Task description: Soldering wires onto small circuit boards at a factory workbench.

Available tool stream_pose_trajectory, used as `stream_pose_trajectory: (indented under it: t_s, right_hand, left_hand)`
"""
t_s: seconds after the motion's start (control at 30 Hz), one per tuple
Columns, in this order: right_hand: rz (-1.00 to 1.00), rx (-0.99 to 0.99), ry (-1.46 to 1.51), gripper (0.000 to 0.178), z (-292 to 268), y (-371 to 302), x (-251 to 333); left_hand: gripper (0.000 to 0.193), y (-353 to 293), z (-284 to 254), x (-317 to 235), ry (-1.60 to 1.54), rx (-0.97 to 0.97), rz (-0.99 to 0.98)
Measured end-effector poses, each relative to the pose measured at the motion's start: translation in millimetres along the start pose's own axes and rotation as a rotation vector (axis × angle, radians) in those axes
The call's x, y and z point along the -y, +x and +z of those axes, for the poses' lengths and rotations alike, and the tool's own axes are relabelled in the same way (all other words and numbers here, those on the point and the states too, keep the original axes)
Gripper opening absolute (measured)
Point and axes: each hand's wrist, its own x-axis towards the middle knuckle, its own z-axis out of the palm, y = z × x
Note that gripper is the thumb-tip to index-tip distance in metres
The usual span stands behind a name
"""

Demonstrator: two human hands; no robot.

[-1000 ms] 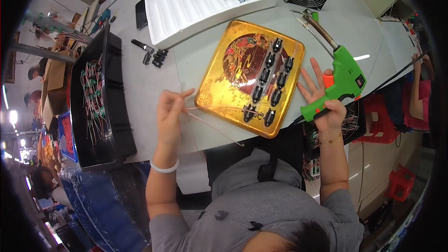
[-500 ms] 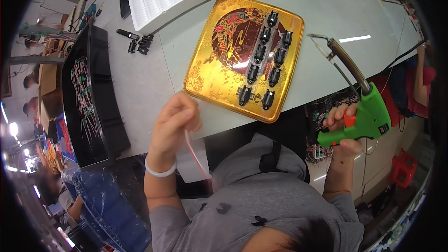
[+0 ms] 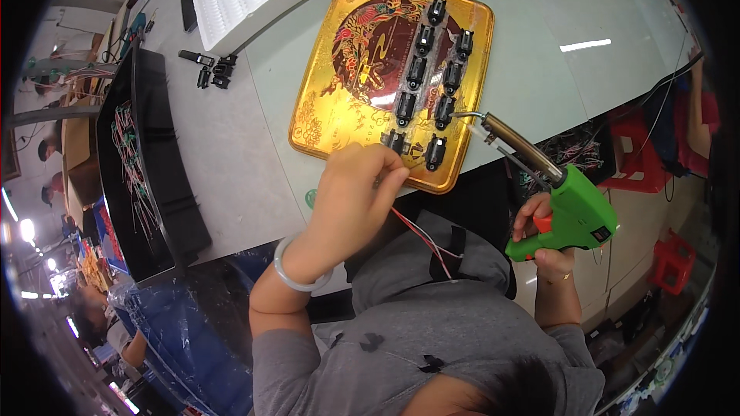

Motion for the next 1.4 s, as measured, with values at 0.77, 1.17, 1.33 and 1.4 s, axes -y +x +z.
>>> stream_pose_trajectory:
  t_s: [0.77, 1.17, 1.33, 1.4]
  right_hand:
    - [0.046, -0.083, -0.032, 0.045, 9.5, -14.0, -5.0]
    - [0.065, -0.1, -0.072, 0.047, 15.4, -13.0, -9.7]
    - [0.075, -0.106, -0.057, 0.047, 18.8, -11.5, -8.3]
    - [0.077, -0.107, -0.06, 0.048, 19.3, -11.5, -8.3]
  left_hand:
    - [0.013, 16.3, 22.9, 7.9, 0.184, -0.188, 0.257]
    - [0.01, 11.4, 26.1, 14.4, 0.198, -0.166, 0.235]
    - [0.01, 10.3, 27.0, 15.7, 0.199, -0.172, 0.232]
    - [0.01, 10.3, 27.0, 16.0, 0.201, -0.173, 0.235]
